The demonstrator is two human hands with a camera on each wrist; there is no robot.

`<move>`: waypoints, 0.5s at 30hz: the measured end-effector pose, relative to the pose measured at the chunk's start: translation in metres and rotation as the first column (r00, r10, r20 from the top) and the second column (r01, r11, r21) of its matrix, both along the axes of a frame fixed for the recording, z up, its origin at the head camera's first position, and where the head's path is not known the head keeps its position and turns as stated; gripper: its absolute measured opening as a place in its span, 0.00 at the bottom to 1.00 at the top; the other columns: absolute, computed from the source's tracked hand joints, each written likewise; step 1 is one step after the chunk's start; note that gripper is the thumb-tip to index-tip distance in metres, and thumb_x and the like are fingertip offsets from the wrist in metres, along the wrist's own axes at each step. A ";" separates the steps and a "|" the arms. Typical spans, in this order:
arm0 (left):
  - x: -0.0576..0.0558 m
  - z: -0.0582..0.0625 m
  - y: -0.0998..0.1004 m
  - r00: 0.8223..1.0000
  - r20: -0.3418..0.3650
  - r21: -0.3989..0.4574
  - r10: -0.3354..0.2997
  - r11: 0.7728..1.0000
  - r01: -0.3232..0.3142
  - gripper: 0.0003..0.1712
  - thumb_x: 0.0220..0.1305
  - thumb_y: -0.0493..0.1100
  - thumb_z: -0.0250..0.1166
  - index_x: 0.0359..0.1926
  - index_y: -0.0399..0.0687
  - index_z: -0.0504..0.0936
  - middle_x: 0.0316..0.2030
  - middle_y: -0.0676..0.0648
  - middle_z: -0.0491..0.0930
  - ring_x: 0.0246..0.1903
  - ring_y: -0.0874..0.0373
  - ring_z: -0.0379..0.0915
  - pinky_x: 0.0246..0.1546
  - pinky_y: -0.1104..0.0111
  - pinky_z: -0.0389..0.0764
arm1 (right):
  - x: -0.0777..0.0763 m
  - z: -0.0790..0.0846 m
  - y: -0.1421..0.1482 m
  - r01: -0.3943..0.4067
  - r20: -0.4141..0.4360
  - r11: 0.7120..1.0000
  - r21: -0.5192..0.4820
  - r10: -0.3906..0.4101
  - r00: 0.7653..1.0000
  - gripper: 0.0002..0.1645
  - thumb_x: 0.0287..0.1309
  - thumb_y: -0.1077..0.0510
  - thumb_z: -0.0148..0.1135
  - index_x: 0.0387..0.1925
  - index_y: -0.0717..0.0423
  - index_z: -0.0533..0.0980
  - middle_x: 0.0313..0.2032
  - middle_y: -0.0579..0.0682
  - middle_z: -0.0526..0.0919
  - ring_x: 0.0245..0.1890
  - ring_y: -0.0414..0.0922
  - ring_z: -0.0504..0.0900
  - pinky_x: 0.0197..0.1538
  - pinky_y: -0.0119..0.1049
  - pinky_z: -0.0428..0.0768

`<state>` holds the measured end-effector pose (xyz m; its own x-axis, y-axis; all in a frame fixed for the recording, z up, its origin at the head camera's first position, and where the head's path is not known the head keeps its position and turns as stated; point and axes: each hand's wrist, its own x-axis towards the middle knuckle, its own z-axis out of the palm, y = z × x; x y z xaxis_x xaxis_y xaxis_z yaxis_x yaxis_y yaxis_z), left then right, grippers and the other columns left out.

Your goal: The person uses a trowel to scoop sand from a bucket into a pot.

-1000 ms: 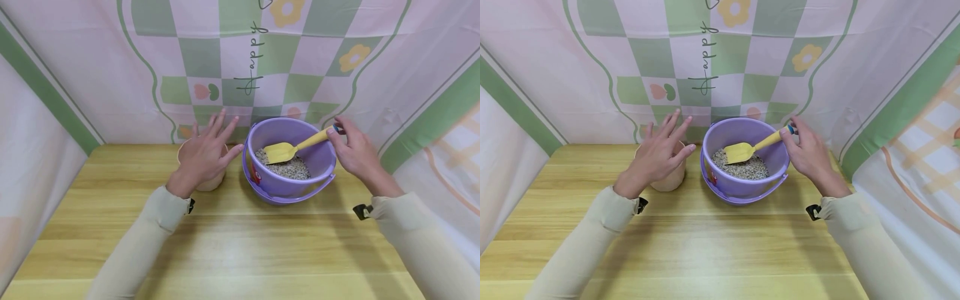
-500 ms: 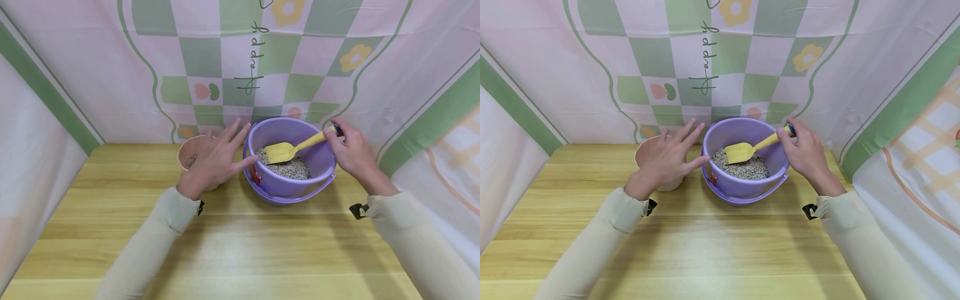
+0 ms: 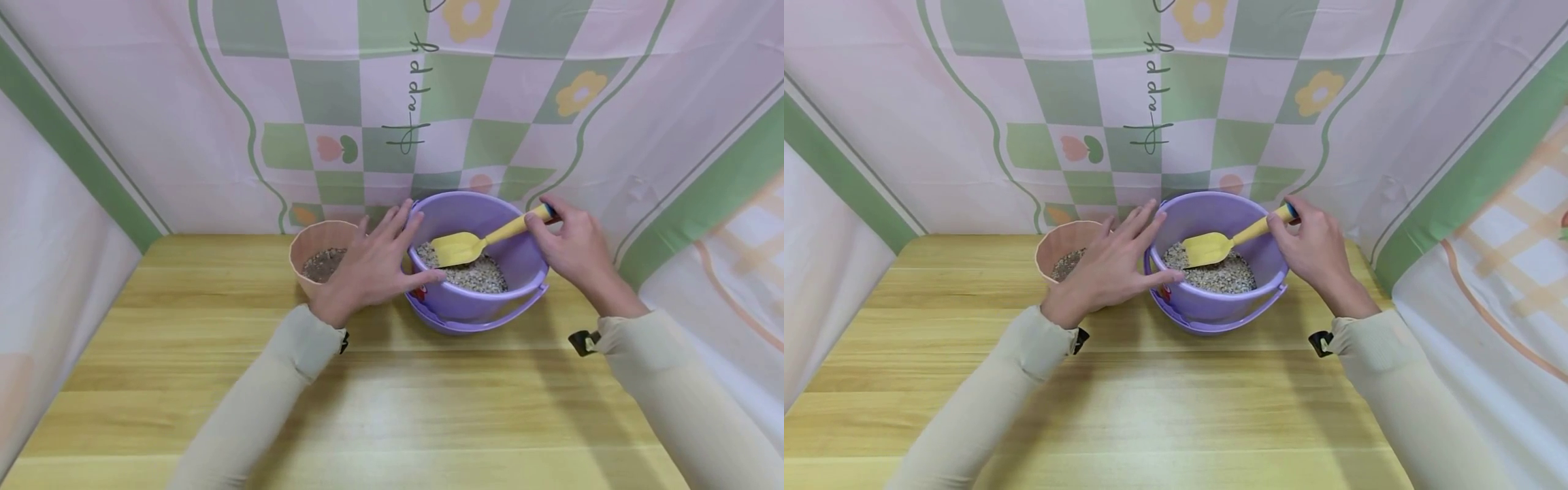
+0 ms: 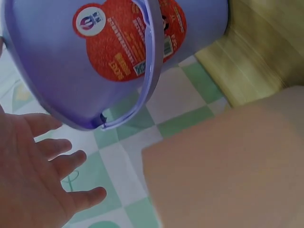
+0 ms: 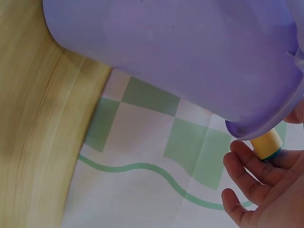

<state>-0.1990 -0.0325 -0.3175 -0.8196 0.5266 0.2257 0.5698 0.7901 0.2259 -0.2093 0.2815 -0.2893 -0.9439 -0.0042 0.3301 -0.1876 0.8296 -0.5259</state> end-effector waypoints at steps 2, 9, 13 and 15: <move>0.000 -0.002 0.003 1.000 0.017 -0.001 0.005 1.000 -0.005 0.62 0.56 0.86 0.43 0.80 0.54 0.47 0.79 0.49 0.34 0.77 0.51 0.38 0.72 0.41 0.43 | 0.000 0.000 0.000 -0.001 -0.003 1.000 0.000 0.001 1.000 0.36 0.69 0.41 0.53 0.69 0.59 0.70 0.53 0.67 0.81 0.32 0.57 0.85 0.35 0.36 0.77; 0.001 -0.008 0.010 0.998 0.057 0.042 -0.005 0.999 0.002 0.70 0.48 0.89 0.47 0.80 0.50 0.44 0.79 0.49 0.35 0.77 0.57 0.35 0.73 0.45 0.43 | -0.001 0.001 -0.004 -0.006 -0.019 1.000 -0.016 0.005 1.000 0.34 0.68 0.42 0.55 0.67 0.59 0.72 0.49 0.64 0.82 0.18 0.44 0.77 0.22 0.30 0.75; 0.001 -0.009 0.012 0.997 0.073 0.056 -0.005 0.998 0.001 0.73 0.46 0.90 0.49 0.80 0.46 0.44 0.79 0.48 0.34 0.77 0.57 0.33 0.73 0.47 0.44 | -0.001 0.004 -0.007 0.001 -0.039 1.000 -0.019 -0.002 0.999 0.33 0.67 0.41 0.56 0.65 0.57 0.74 0.48 0.62 0.83 0.21 0.47 0.74 0.22 0.31 0.73; 0.002 -0.009 0.013 0.997 0.080 0.058 -0.002 0.998 -0.002 0.74 0.46 0.90 0.49 0.80 0.45 0.43 0.79 0.48 0.33 0.77 0.56 0.31 0.73 0.48 0.44 | -0.001 0.005 -0.008 -0.002 -0.050 0.999 -0.038 0.000 0.999 0.32 0.67 0.42 0.57 0.64 0.57 0.75 0.46 0.62 0.84 0.24 0.46 0.75 0.24 0.28 0.73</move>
<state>-0.1974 -0.0192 -0.3268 -0.8363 0.5146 0.1892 0.5480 0.7743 0.3165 -0.2105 0.2735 -0.2846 -0.9264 0.0080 0.3764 -0.2152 0.8090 -0.5469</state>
